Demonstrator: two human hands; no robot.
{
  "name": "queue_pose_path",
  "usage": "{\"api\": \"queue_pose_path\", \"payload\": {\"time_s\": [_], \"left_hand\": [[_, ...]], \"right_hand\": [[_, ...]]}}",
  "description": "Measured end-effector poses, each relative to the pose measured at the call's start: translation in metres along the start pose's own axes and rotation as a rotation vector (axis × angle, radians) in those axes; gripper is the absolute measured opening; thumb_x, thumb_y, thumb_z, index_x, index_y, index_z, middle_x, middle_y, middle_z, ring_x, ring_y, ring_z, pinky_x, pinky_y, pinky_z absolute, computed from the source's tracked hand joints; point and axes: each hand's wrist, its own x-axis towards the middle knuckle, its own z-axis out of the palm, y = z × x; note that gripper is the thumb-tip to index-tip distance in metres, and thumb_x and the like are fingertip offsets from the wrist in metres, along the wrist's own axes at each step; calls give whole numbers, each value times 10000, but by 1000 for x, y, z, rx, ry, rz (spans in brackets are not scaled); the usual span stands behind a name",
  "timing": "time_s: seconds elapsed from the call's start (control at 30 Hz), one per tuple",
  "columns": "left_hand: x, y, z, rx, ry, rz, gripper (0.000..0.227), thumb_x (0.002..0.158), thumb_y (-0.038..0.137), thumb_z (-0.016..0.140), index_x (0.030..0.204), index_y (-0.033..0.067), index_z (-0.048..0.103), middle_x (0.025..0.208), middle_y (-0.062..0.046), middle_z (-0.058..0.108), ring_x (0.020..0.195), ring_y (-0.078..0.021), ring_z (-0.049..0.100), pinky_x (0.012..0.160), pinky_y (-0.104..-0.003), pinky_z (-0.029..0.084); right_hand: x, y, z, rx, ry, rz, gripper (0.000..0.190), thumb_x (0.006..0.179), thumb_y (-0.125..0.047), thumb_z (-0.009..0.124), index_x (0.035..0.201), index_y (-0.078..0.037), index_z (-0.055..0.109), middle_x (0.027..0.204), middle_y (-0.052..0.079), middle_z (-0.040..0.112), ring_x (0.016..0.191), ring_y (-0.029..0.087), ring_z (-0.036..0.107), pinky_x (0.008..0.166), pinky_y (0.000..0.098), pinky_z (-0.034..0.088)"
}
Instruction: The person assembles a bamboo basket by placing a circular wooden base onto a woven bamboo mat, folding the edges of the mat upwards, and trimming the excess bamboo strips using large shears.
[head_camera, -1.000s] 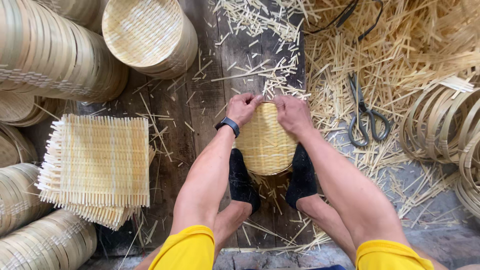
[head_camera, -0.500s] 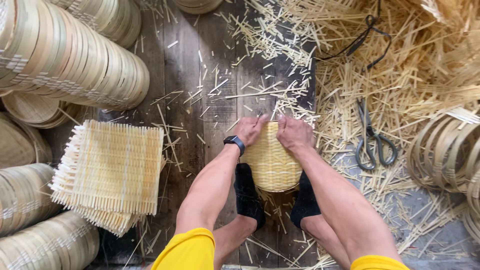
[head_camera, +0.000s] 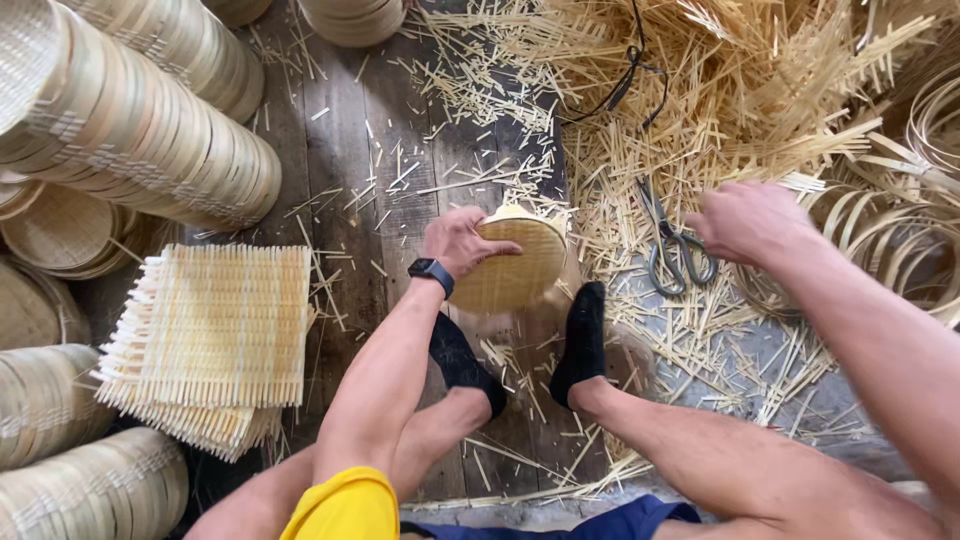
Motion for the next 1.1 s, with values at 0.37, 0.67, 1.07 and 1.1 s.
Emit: {"api": "queue_pose_path", "payload": {"time_s": [0.37, 0.67, 1.07, 1.1], "left_hand": [[-147, 15, 63, 630, 127, 441, 643, 677, 238, 873, 1244, 151, 584, 1284, -42, 524, 1246, -216, 510, 1106, -362, 411], [-96, 57, 70, 69, 183, -67, 1216, 575, 678, 877, 1508, 88, 367, 1465, -264, 365, 1372, -462, 306, 1122, -581, 270], [-77, 83, 64, 91, 435, -48, 1147, 636, 530, 819, 1559, 51, 337, 1388, -188, 529, 1280, -364, 538, 1027, -528, 437], [-71, 82, 67, 108, 373, -72, 1141, 613, 531, 827, 1534, 62, 344, 1367, -187, 535, 1258, -359, 536, 1002, -532, 433]], "right_hand": [[90, 11, 282, 658, 285, 39, 456, 920, -398, 702, 1200, -37, 703, 1232, 241, 653, 1141, 383, 640, 1019, 477, 518], [118, -12, 293, 635, 430, 304, 734, 761, -369, 873, 1340, -23, 585, 1333, 272, 574, 1270, 431, 528, 1071, 518, 424], [118, 19, 326, 829, -38, 396, 679, 723, -151, 829, 1328, 0, 561, 1087, 217, 724, 1009, 340, 693, 964, 424, 530], [116, 21, 333, 939, -50, 369, 617, 714, -141, 820, 1273, 17, 611, 1058, 211, 741, 978, 322, 714, 943, 407, 554]]}}
